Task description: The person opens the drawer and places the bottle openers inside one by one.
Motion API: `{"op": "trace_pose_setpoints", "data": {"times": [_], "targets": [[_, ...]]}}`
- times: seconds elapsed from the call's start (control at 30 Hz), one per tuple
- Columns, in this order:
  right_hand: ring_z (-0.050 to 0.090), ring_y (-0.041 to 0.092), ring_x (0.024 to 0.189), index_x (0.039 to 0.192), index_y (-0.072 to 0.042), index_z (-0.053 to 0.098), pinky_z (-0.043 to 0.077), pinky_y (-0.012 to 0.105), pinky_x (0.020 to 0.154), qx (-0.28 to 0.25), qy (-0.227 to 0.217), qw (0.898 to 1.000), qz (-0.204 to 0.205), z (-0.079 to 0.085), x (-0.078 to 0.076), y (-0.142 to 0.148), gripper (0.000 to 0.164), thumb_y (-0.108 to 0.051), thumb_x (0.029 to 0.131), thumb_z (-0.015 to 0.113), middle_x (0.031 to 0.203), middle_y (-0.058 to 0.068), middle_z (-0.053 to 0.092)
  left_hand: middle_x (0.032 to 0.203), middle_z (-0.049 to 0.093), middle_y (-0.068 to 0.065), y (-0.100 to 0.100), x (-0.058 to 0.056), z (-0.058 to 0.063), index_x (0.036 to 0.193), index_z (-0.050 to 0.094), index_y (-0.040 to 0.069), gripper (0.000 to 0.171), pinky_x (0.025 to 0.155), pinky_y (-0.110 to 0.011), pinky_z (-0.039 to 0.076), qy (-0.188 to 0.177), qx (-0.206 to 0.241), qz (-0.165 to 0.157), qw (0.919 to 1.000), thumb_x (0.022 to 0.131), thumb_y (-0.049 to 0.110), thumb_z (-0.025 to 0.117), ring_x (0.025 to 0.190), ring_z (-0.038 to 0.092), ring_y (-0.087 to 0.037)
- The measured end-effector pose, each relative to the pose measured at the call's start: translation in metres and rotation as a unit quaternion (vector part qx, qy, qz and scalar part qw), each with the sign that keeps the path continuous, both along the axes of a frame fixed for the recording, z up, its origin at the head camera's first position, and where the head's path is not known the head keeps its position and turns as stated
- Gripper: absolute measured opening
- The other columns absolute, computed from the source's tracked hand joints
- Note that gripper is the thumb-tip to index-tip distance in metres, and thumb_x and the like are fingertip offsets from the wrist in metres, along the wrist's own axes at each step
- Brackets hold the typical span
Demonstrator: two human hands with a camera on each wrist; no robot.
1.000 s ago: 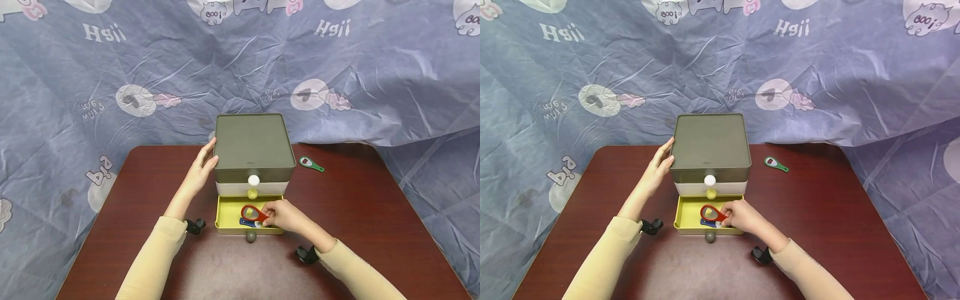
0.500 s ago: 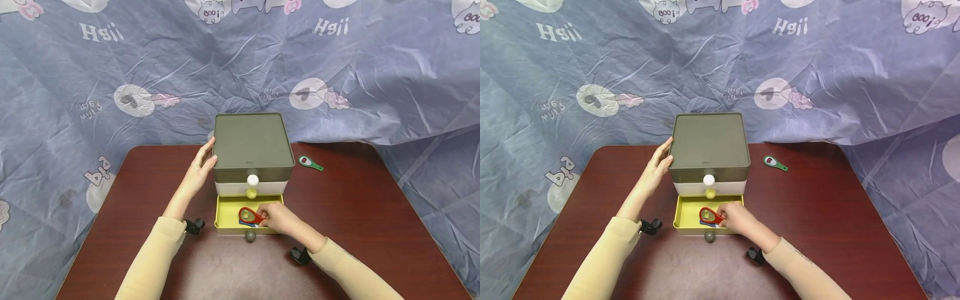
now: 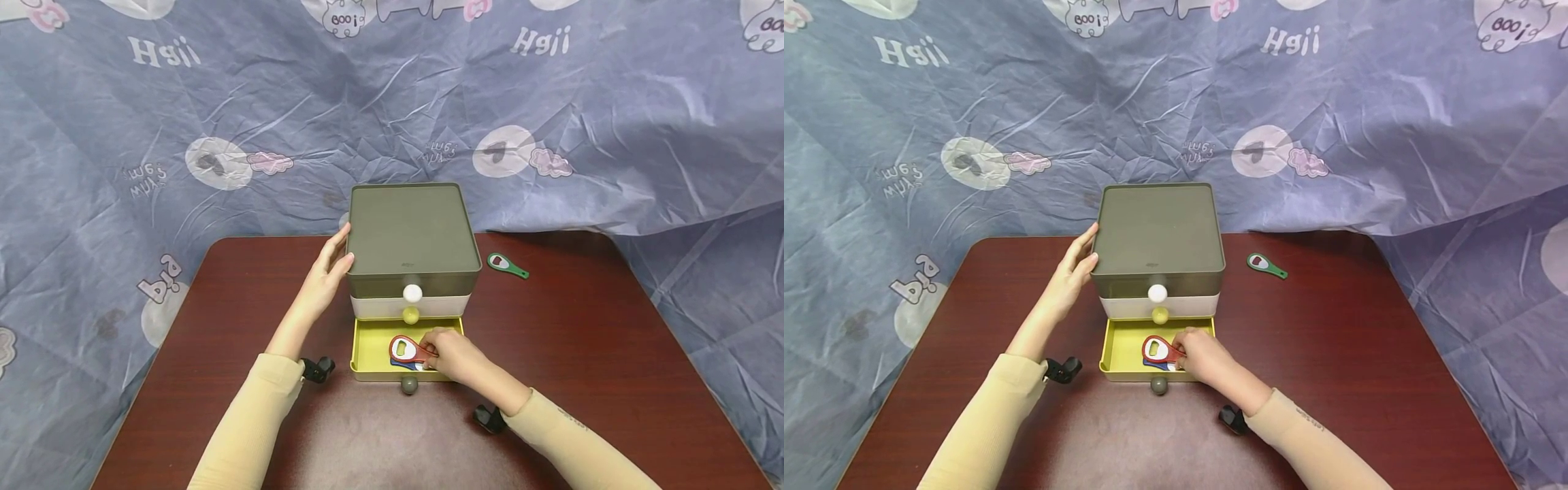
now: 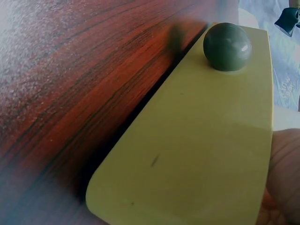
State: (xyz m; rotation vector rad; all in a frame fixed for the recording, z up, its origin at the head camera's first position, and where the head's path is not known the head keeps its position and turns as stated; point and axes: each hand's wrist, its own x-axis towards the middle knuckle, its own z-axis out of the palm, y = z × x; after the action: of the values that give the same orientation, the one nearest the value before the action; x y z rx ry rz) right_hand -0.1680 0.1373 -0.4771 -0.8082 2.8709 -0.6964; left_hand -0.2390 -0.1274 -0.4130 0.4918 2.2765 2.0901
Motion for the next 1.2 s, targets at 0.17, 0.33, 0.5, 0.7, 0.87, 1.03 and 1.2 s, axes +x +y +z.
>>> {"op": "trace_pose_setpoints", "data": {"times": [0.17, 0.33, 0.5, 0.7, 0.87, 1.03, 1.2], "targets": [[0.054, 0.009, 0.070, 0.086, -0.004, 0.070, 0.043, 0.020, 0.061, 0.013, 0.006, 1.000, 0.003, 0.001, 0.000, -0.001, 0.020, -0.005, 0.071, 0.084, 0.075, 0.001, 0.060, 0.162, 0.024, -0.008, -0.001, 0.000, 0.000, 0.157, 0.026, 0.020, 0.056, 0.118, -0.054, 0.027, -0.002, -0.001, 0.004, 1.0000, 0.105, 0.018, 0.046, 0.150, 0.024, -0.024], [0.055, 0.009, 0.070, 0.086, -0.003, 0.071, 0.045, 0.019, 0.062, -0.001, 0.002, 1.000, 0.010, 0.002, 0.000, 0.000, 0.020, -0.005, 0.071, 0.085, 0.075, 0.001, 0.061, 0.163, 0.024, -0.008, -0.002, 0.000, 0.000, 0.157, 0.026, 0.020, 0.056, 0.117, -0.054, 0.027, -0.003, -0.005, 0.004, 1.0000, 0.105, 0.018, 0.046, 0.150, 0.024, -0.024], [0.062, 0.010, 0.073, 0.092, -0.001, 0.072, 0.051, 0.019, 0.066, -0.068, -0.030, 0.997, 0.008, 0.010, -0.001, 0.007, 0.018, -0.004, 0.076, 0.081, 0.080, 0.003, 0.067, 0.163, 0.024, -0.007, -0.002, 0.000, -0.001, 0.157, 0.025, 0.020, 0.056, 0.117, -0.055, 0.027, -0.003, -0.007, 0.002, 1.0000, 0.105, 0.019, 0.045, 0.150, 0.023, -0.024], [0.066, 0.008, 0.076, 0.095, -0.004, 0.073, 0.056, 0.023, 0.068, -0.150, -0.049, 0.987, -0.010, 0.029, -0.005, 0.031, 0.015, -0.004, 0.081, 0.078, 0.088, 0.005, 0.071, 0.163, 0.024, -0.007, -0.002, -0.001, -0.001, 0.157, 0.026, 0.021, 0.055, 0.117, -0.055, 0.027, -0.004, -0.012, 0.003, 0.9999, 0.105, 0.019, 0.045, 0.150, 0.023, -0.024], [0.068, 0.009, 0.077, 0.098, -0.006, 0.074, 0.057, 0.023, 0.069, -0.193, -0.080, 0.976, -0.058, 0.044, -0.014, 0.062, 0.016, -0.007, 0.082, 0.078, 0.090, 0.005, 0.074, 0.163, 0.024, -0.007, -0.001, -0.001, 0.000, 0.157, 0.025, 0.020, 0.056, 0.116, -0.056, 0.028, 0.000, -0.011, 0.003, 0.9999, 0.105, 0.019, 0.046, 0.150, 0.024, -0.024], [0.068, 0.007, 0.077, 0.099, -0.007, 0.073, 0.054, 0.022, 0.068, -0.181, -0.105, 0.969, -0.131, 0.050, -0.028, 0.098, 0.019, -0.018, 0.085, 0.078, 0.088, 0.005, 0.074, 0.162, 0.026, -0.007, -0.001, -0.001, 0.000, 0.157, 0.026, 0.021, 0.056, 0.116, -0.056, 0.029, 0.004, -0.008, 0.005, 0.9999, 0.105, 0.019, 0.047, 0.150, 0.025, -0.024], [0.069, 0.004, 0.083, 0.112, 0.000, 0.068, 0.053, 0.020, 0.072, -0.199, -0.133, 0.954, -0.181, 0.045, -0.049, 0.128, 0.035, -0.025, 0.088, 0.075, 0.095, 0.002, 0.075, 0.162, 0.026, -0.007, -0.001, -0.001, -0.001, 0.157, 0.027, 0.022, 0.056, 0.116, -0.056, 0.029, 0.004, -0.011, 0.006, 0.9999, 0.105, 0.020, 0.046, 0.149, 0.025, -0.024]]}}
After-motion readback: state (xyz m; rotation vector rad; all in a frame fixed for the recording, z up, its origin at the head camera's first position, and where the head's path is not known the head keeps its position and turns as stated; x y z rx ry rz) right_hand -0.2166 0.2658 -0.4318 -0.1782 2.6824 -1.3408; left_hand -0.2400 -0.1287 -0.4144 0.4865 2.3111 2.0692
